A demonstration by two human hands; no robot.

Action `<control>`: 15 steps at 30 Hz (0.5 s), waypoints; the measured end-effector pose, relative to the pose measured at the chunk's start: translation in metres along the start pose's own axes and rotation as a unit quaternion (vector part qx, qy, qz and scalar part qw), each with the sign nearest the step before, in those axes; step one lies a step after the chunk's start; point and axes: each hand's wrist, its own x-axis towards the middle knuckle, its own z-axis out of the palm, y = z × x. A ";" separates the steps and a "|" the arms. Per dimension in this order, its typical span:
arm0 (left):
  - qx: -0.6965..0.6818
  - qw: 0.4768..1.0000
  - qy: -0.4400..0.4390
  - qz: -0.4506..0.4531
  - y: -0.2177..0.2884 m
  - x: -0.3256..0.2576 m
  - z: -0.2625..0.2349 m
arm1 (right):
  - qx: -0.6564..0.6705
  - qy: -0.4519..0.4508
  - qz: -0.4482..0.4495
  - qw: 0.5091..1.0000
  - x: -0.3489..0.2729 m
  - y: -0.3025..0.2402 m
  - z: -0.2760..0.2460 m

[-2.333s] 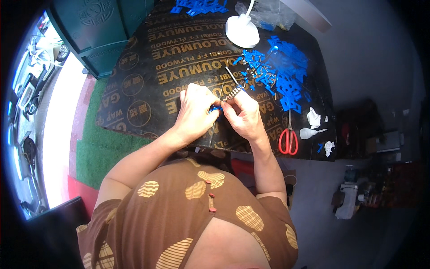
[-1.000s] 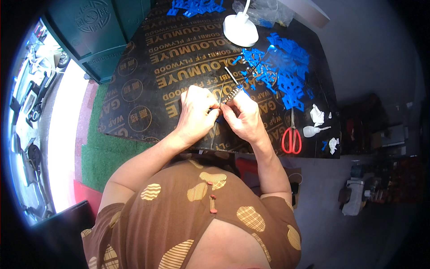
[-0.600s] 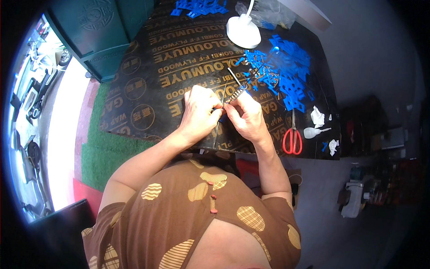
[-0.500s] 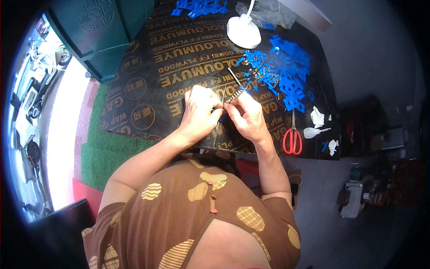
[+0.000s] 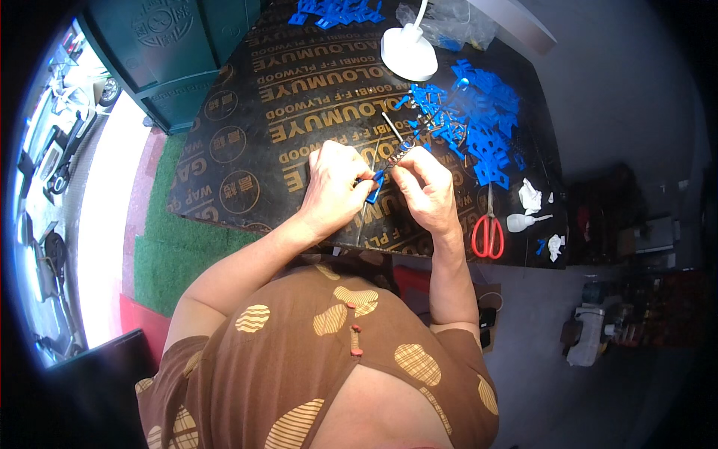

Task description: The person assembles small blue plastic components by hand, joining them with screws using a screwdriver.

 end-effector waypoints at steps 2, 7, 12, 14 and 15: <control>0.007 1.000 -0.007 -0.003 -0.001 0.000 0.000 | 0.000 -0.015 0.020 1.000 -0.001 -0.001 0.004; 0.006 1.000 0.003 0.005 0.000 0.000 0.001 | 0.017 0.014 -0.014 1.000 -0.001 0.012 0.014; 0.007 1.000 0.000 0.002 0.000 -0.001 0.001 | -0.002 0.008 -0.010 1.000 0.000 0.005 0.015; 0.010 1.000 -0.014 0.008 -0.001 -0.001 0.001 | -0.018 0.006 -0.019 1.000 0.000 0.003 0.016; 0.011 1.000 -0.013 0.008 -0.002 -0.001 0.001 | -0.034 0.004 -0.028 0.999 0.000 0.003 0.016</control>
